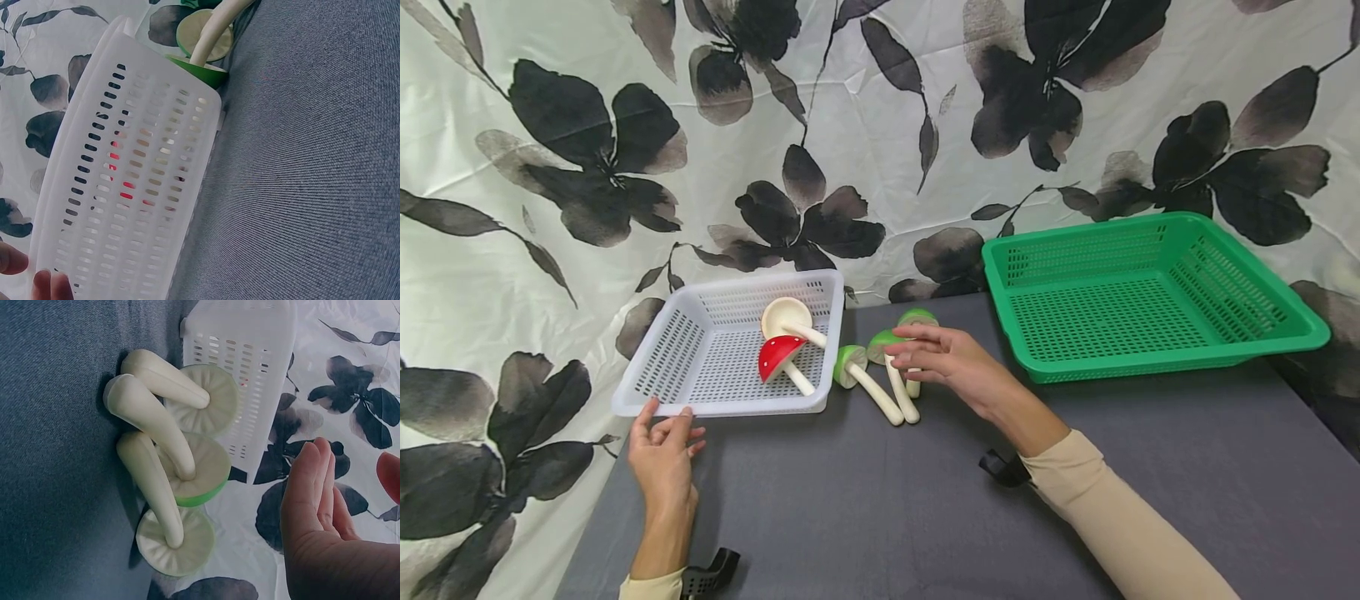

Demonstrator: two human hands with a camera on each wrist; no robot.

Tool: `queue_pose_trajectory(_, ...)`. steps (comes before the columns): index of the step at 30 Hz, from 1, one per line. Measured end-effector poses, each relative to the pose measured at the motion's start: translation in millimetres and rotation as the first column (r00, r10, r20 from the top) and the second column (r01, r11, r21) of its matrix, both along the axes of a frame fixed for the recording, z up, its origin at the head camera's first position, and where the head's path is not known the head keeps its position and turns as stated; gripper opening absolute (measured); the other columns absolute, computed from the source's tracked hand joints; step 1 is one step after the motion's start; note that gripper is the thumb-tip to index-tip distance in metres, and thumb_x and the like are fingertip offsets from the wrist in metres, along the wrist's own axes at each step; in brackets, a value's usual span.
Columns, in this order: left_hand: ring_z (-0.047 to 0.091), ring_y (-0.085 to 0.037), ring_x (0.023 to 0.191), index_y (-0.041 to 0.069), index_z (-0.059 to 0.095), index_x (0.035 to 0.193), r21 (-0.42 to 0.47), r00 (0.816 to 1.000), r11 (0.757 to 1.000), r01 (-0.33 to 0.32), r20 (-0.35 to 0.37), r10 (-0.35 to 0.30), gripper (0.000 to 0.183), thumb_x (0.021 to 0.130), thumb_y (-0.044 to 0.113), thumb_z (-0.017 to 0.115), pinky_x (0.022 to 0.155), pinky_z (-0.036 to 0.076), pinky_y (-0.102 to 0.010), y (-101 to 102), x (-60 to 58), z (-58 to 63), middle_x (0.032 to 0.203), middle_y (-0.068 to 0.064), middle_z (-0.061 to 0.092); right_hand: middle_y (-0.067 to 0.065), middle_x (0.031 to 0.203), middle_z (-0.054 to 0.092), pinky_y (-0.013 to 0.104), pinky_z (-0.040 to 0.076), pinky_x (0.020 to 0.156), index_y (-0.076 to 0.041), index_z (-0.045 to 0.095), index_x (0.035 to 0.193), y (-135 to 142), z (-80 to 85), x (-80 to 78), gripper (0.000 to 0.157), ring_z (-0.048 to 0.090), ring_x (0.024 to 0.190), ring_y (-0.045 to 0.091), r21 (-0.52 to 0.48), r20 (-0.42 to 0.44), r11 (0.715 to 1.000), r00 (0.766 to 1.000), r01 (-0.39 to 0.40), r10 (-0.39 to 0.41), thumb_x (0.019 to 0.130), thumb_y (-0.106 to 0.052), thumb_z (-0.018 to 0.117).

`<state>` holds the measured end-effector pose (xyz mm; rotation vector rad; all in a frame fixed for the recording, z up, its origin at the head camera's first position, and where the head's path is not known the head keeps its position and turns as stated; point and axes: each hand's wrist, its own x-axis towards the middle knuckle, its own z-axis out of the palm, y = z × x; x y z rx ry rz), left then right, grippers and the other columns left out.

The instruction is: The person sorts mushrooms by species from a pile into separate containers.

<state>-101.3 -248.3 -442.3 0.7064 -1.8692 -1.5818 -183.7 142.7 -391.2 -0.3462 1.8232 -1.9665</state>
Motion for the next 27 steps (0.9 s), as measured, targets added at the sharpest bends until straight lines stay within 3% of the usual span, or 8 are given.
queue_pose_trajectory(6, 0.069, -0.019, 0.081, 0.018, 0.040, 0.153, 0.005, 1.000, 1.000, 0.004, 0.009, -0.004, 0.065, 0.097, 0.027, 0.071, 0.063, 0.056, -0.022, -0.5, 0.8, -0.2, 0.099, -0.007, 0.061, 0.012, 0.141, 0.061, 0.046, 0.049, 0.106, -0.007, 0.046, 0.151, 5.8, 1.1, 3.7, 0.064, 0.061, 0.129, 0.027, 0.028, -0.016, 0.999, 1.000, 0.022, -0.022, 0.094, -0.019, 0.074)
queue_pose_trajectory(14, 0.068, -0.011, 0.076, 0.018, 0.040, 0.153, 0.008, 1.000, 1.000, 0.013, 0.001, -0.013, 0.065, 0.097, 0.028, 0.071, 0.063, 0.055, -0.021, -1.0, 2.8, 0.6, 0.098, -0.007, 0.061, 0.014, 0.141, 0.060, 0.041, 0.052, 0.103, -0.008, 0.047, 0.149, 16.9, 1.1, 6.8, 0.064, 0.064, 0.123, 0.022, 0.028, -0.028, 0.999, 0.999, 0.043, -0.042, 0.093, -0.020, 0.076)
queue_pose_trajectory(21, 0.067, -0.010, 0.075, 0.018, 0.042, 0.152, 0.012, 1.000, 1.000, 0.017, -0.009, -0.017, 0.065, 0.096, 0.028, 0.072, 0.063, 0.055, -0.022, -0.7, 3.8, 0.9, 0.096, -0.007, 0.061, 0.014, 0.143, 0.059, 0.036, 0.054, 0.100, -0.010, 0.048, 0.149, 25.8, 0.9, 8.3, 0.062, 0.063, 0.125, 0.029, 0.019, -0.027, 0.998, 0.998, 0.057, -0.056, 0.094, -0.023, 0.075)
queue_pose_trajectory(27, 0.067, -0.010, 0.076, 0.019, 0.044, 0.151, 0.005, 1.000, 1.000, 0.017, 0.002, -0.017, 0.062, 0.097, 0.028, 0.072, 0.063, 0.055, -0.021, -0.1, 4.6, 1.9, 0.097, -0.007, 0.062, 0.017, 0.144, 0.057, 0.034, 0.053, 0.100, -0.008, 0.046, 0.149, 32.5, 1.5, 10.7, 0.060, 0.064, 0.124, 0.025, 0.024, -0.036, 0.998, 0.998, 0.061, -0.060, 0.096, -0.020, 0.072)
